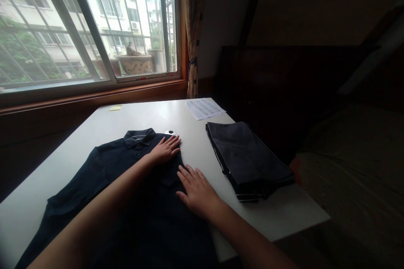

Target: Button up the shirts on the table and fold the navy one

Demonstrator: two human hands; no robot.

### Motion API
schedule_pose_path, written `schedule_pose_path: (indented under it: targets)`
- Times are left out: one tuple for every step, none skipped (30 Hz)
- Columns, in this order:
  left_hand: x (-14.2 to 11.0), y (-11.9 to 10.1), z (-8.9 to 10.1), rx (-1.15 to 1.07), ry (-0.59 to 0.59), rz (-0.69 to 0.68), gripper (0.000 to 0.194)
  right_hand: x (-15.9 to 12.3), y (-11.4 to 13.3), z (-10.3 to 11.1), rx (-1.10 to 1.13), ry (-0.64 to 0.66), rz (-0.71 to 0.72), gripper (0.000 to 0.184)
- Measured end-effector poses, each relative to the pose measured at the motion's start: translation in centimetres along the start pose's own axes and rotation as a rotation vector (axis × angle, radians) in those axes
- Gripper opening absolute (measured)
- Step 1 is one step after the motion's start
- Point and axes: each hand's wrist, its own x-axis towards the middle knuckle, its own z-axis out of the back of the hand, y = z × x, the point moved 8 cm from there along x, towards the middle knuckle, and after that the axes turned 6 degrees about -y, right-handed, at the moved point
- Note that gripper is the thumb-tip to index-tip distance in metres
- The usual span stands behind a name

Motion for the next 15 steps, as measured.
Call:
schedule_pose_path:
  targets:
    - [0.1,0.3,0.0,-0.006,-0.007,0.01,0.055,-0.1,0.0,0.1,0.002,-0.004,-0.001,0.058]
    - [0.2,0.7,0.0,-0.011,-0.016,0.023,0.055,-0.2,0.1,0.1,0.004,-0.002,-0.002,0.058]
    - [0.3,1.1,0.0,-0.015,-0.028,0.04,0.055,-0.3,0.1,0.1,0.007,0.004,-0.003,0.058]
    - [0.2,1.6,0.1,-0.018,-0.042,0.059,0.055,-0.5,0.1,0.2,0.009,0.013,-0.004,0.059]
    - [0.2,2.1,0.3,-0.02,-0.057,0.081,0.054,-0.7,0.1,0.2,0.012,0.024,-0.005,0.059]
    - [0.1,2.7,0.4,-0.021,-0.072,0.102,0.053,-0.9,0.1,0.2,0.013,0.034,-0.006,0.059]
    - [-0.1,3.3,0.6,-0.023,-0.086,0.122,0.052,-1.1,0.1,0.2,0.015,0.042,-0.007,0.06]
    - [-0.3,3.8,0.8,-0.024,-0.097,0.14,0.051,-1.5,0.1,0.2,0.017,0.049,-0.009,0.06]
    - [-0.6,4.4,1.1,-0.027,-0.108,0.155,0.05,-1.8,0.2,0.2,0.021,0.056,-0.01,0.061]
    - [-0.8,4.9,1.3,-0.031,-0.118,0.166,0.049,-2.2,0.2,0.3,0.026,0.063,-0.011,0.062]
    - [-1.1,5.3,1.6,-0.035,-0.128,0.174,0.048,-2.6,0.2,0.3,0.033,0.071,-0.01,0.063]
    - [-1.4,5.7,1.8,-0.04,-0.139,0.179,0.047,-3.0,0.3,0.3,0.042,0.08,-0.008,0.064]
    - [-1.6,5.9,2.1,-0.044,-0.15,0.18,0.047,-3.5,0.3,0.3,0.051,0.087,-0.004,0.065]
    - [-1.9,6.1,2.3,-0.049,-0.16,0.179,0.046,-3.9,0.4,0.4,0.062,0.092,0.0,0.066]
    - [-2.2,6.1,2.6,-0.053,-0.168,0.177,0.046,-4.2,0.4,0.5,0.074,0.097,0.005,0.066]
